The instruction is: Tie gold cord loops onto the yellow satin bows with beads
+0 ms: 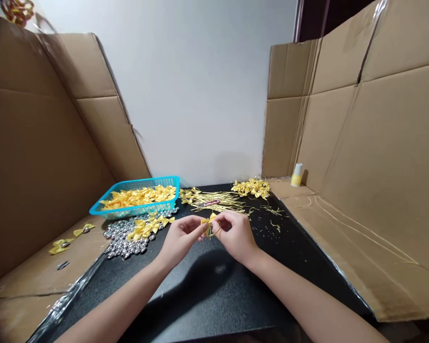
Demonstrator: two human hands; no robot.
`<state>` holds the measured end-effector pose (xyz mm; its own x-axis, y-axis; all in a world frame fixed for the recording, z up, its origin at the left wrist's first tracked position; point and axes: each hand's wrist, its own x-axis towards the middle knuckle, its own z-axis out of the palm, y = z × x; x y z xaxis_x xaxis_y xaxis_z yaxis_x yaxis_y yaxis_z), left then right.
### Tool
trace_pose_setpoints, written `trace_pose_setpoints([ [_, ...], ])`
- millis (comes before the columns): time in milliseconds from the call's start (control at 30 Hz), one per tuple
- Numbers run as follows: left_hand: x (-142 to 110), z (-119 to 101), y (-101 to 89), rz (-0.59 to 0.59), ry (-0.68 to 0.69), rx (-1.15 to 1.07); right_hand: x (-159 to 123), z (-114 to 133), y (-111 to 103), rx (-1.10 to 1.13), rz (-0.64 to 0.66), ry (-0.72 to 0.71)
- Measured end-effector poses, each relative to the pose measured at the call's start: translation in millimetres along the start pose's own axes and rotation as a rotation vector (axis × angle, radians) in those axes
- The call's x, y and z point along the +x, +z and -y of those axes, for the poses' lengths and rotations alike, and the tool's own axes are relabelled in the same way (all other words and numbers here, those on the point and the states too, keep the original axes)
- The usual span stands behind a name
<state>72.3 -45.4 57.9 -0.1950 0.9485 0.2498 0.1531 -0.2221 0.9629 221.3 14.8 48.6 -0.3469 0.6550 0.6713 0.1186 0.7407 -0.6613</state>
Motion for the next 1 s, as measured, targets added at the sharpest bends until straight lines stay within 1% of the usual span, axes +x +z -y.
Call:
trace_pose_setpoints([
  [267,-3.8,10.1,1.4,-0.017,0.025,0.008,-7.1,-0.9,2.3,-0.025,-0.010,-0.028],
  [400,-7.3,11.5,1.7,-0.037,0.047,0.028,-9.9,-1.4,2.0,-0.039,0.010,-0.060],
  [600,-9.8,10.9,0.6,-0.019,0.090,0.053,-9.4,-3.6,1.3,-0.030,0.019,-0.084],
  [833,-8.3,8.1,1.3,0.001,0.060,-0.052,-8.0,-4.9,0.6,0.039,0.020,-0.105],
  [1000,-7.8,10.0,2.8,-0.009,0.055,-0.108,-8.1,-5.7,2.0,0.053,-0.021,-0.143],
])
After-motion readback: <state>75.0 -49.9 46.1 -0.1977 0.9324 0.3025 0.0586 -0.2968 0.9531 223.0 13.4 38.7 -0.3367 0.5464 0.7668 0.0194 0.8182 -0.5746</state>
